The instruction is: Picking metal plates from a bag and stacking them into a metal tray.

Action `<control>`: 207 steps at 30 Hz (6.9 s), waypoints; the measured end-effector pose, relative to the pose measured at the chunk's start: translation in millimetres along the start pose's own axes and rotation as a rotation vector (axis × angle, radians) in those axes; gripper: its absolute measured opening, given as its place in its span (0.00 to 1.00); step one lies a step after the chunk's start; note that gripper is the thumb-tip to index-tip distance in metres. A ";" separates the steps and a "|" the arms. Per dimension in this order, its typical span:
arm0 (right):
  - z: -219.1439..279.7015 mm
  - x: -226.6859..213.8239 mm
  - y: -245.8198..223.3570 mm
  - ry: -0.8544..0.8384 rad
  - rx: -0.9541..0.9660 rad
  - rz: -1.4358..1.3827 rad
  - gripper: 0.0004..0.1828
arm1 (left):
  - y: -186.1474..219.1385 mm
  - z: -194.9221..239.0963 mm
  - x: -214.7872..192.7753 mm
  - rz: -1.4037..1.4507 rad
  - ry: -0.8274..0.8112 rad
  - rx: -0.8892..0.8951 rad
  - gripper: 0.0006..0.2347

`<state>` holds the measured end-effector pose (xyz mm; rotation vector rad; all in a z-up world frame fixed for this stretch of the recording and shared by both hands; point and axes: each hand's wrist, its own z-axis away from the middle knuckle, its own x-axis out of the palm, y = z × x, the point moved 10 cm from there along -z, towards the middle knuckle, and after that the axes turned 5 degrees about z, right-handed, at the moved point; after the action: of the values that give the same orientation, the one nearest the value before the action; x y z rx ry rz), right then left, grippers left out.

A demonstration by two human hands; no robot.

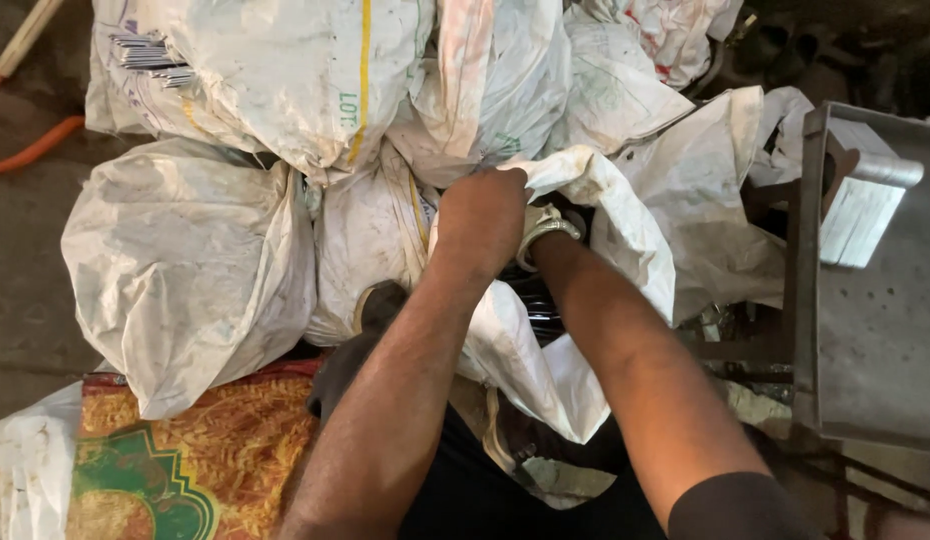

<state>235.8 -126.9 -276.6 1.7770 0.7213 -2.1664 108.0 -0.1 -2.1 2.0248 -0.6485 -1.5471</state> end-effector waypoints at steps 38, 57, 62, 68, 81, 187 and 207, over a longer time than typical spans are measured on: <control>119.5 -6.9 81.0 0.030 0.465 -0.734 0.38 | 33.6 -4.2 41.5 -0.088 -0.144 0.073 0.05; 98.1 -64.8 13.3 0.116 0.206 -0.641 0.36 | 23.8 -5.7 29.1 -0.036 -0.071 0.035 0.08; 170.2 -126.9 -60.8 0.075 0.189 -0.572 0.26 | 14.5 5.2 29.9 -0.035 -0.092 -0.013 0.08; 276.8 -140.4 -51.3 -0.006 0.449 -0.837 0.21 | 25.6 6.4 21.6 0.051 -0.073 -0.003 0.10; 412.7 -208.1 -34.2 0.051 -0.018 -1.902 0.21 | 199.5 119.7 -3.2 0.313 -0.148 0.718 0.26; -16.6 136.2 234.0 -0.217 0.036 0.546 0.21 | 3.2 -1.4 6.4 -0.175 -0.296 -0.231 0.12; 29.4 -40.7 72.9 -0.364 -0.015 0.787 0.35 | 10.2 11.7 14.6 -0.116 -0.336 -0.213 0.08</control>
<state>255.6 -208.7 -249.1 1.2778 -0.0600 -1.8169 99.5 -18.5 -8.7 1.6871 -0.4695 -1.9590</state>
